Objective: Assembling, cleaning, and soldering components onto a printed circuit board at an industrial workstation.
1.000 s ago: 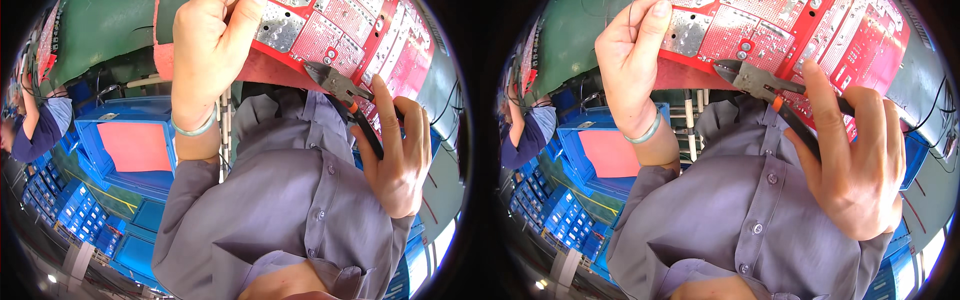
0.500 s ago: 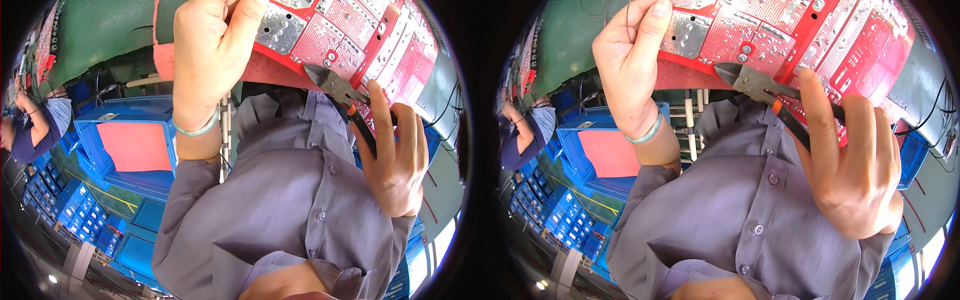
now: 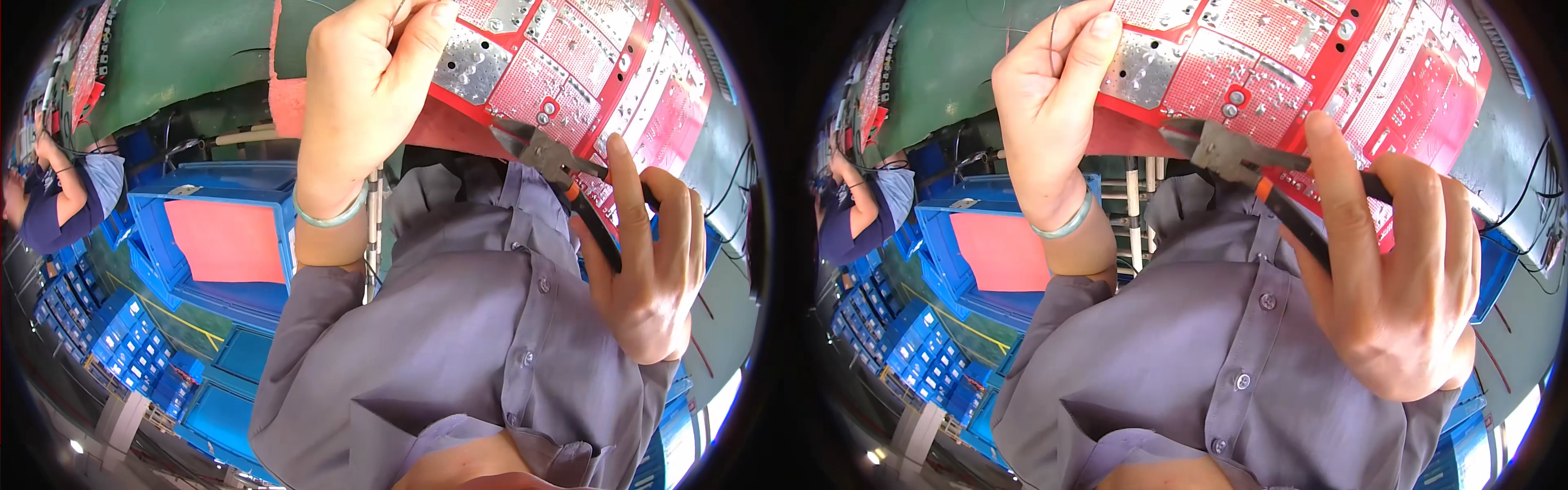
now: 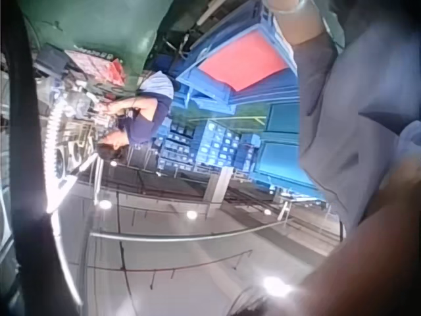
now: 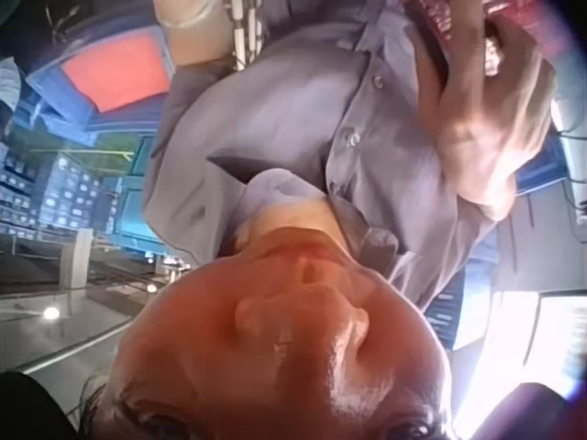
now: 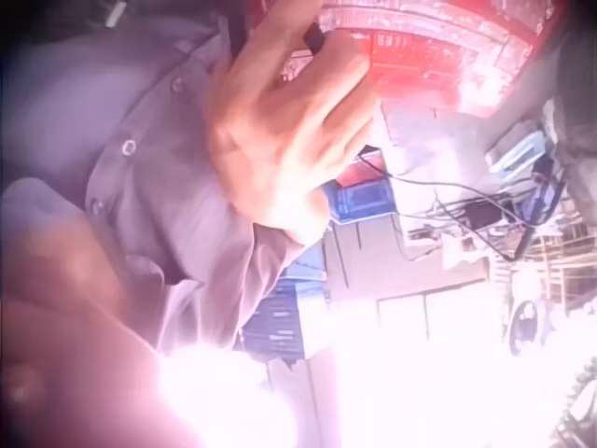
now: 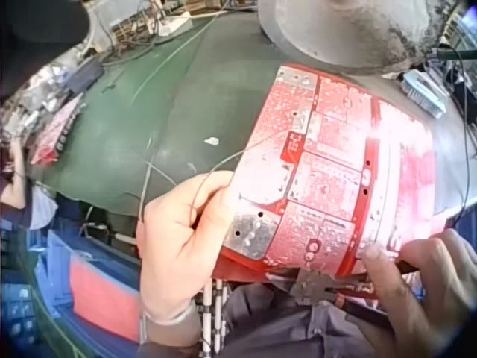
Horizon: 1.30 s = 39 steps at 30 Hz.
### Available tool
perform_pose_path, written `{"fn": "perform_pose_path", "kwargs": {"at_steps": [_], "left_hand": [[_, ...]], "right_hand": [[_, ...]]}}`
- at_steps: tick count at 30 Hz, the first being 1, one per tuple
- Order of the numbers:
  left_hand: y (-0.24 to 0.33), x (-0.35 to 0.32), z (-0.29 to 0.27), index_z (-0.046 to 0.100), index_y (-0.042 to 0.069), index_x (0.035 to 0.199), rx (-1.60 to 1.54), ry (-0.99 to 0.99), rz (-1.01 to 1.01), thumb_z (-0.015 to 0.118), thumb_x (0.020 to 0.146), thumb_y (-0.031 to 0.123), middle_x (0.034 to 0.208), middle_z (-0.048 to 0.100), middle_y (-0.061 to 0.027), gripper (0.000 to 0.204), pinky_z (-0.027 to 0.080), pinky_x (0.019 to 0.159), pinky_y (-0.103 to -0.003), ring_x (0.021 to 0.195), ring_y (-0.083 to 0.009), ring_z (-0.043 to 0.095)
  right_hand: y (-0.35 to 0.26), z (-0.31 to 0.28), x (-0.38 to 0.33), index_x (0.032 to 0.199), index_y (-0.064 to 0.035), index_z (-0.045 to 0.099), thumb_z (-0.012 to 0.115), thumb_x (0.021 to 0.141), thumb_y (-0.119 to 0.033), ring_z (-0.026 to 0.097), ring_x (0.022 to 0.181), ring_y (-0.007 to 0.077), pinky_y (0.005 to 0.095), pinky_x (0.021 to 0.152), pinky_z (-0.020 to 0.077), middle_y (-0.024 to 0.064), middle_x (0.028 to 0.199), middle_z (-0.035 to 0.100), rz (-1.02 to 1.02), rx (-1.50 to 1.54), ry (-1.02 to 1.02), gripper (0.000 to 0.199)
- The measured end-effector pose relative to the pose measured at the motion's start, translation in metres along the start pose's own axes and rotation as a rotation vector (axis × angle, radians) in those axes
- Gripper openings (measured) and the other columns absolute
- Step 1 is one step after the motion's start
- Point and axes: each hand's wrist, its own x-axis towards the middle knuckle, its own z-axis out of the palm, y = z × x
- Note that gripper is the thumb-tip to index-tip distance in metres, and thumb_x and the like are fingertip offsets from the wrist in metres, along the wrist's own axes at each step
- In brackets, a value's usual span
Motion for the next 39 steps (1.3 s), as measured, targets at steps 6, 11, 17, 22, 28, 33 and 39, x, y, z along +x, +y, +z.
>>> {"fn": "perform_pose_path", "kwargs": {"at_steps": [6, 11, 17, 22, 28, 33, 39], "left_hand": [[0.006, 0.0, -0.001, 0.058, -0.006, 0.093, 0.106, 0.023, 0.021, 0.052, 0.086, 0.008, 0.075, 0.061, -0.0035, 0.017, 0.042, 0.064, -0.018, 0.07, -0.0042, 0.051], [-0.009, 0.011, 0.003, 0.059, -0.005, 0.093, 0.139, 0.024, 0.02, 0.052, 0.085, 0.007, 0.074, 0.061, -0.0038, 0.016, 0.042, 0.063, -0.019, 0.07, -0.0043, 0.051], [-0.004, 0.003, -0.01, 0.057, -0.005, 0.1, 0.104, -0.056, -0.035, 0.052, 0.085, 0.006, 0.082, 0.061, -0.0028, 0.02, 0.041, 0.066, -0.018, 0.074, -0.005, 0.051], [-0.021, 0.003, -0.017, 0.06, -0.003, 0.102, -0.103, -0.037, 0.028, 0.047, 0.088, 0.013, 0.067, 0.058, -0.0012, 0.025, 0.025, 0.041, -0.013, 0.045, 0.0007, 0.035], [-0.023, 0.006, -0.021, 0.058, -0.004, 0.104, -0.29, -0.101, 0.0, 0.045, 0.087, 0.01, 0.065, 0.058, -0.0047, 0.024, 0.026, 0.041, -0.014, 0.042, 0.0, 0.035], [-0.024, 0.005, -0.026, 0.057, -0.002, 0.1, -0.271, -0.127, 0.001, 0.049, 0.087, 0.008, 0.065, 0.055, 0.001, 0.019, 0.029, 0.041, -0.015, 0.047, 0.0012, 0.039], [-0.019, 0.004, -0.025, 0.056, -0.005, 0.1, -0.248, -0.128, 0.02, 0.054, 0.085, 0.004, 0.072, 0.06, -0.0022, 0.018, 0.04, 0.056, -0.015, 0.064, -0.002, 0.051]], "right_hand": [[0.0, 0.0, 0.003, 0.119, -0.004, 0.05, 0.074, 0.056, -0.006, 0.049, 0.076, 0.0235, 0.0348, 0.066, 0.0426, 0.0104, 0.089, 0.046, 0.059, -0.011, -0.045, 0.068], [-0.002, 0.0, 0.007, 0.113, -0.0031, 0.055, 0.073, 0.056, -0.008, 0.05, 0.068, 0.0228, 0.0333, 0.059, 0.0428, 0.0095, 0.082, 0.047, -0.017, -0.043, 0.016, 0.06], [-0.008, -0.005, 0.002, 0.108, -0.001, 0.057, 0.075, 0.051, -0.014, 0.05, 0.064, 0.0228, 0.0321, 0.052, 0.0405, 0.0102, 0.078, 0.047, -0.144, 0.293, -0.176, 0.061], [0.0, -0.009, 0.002, 0.112, -0.0023, 0.055, 0.075, 0.044, -0.009, 0.05, 0.071, 0.0248, 0.0359, 0.061, 0.0412, 0.0102, 0.084, 0.048, -0.056, 0.207, -0.074, 0.071], [0.004, -0.011, -0.002, 0.113, -0.0026, 0.054, 0.075, 0.045, -0.007, 0.05, 0.074, 0.026, 0.0368, 0.065, 0.0415, 0.0106, 0.086, 0.049, 0.033, 0.195, -0.041, 0.071], [0.009, -0.013, 0.0, 0.114, -0.0031, 0.053, 0.075, 0.047, -0.008, 0.05, 0.076, 0.0257, 0.0369, 0.067, 0.0416, 0.0104, 0.087, 0.049, 0.081, 0.192, -0.06, 0.07], [0.01, -0.011, 0.005, 0.114, -0.0033, 0.054, 0.076, 0.05, -0.01, 0.05, 0.076, 0.0243, 0.0351, 0.068, 0.042, 0.0101, 0.088, 0.05, 0.08, 0.171, -0.035, 0.068]]}}
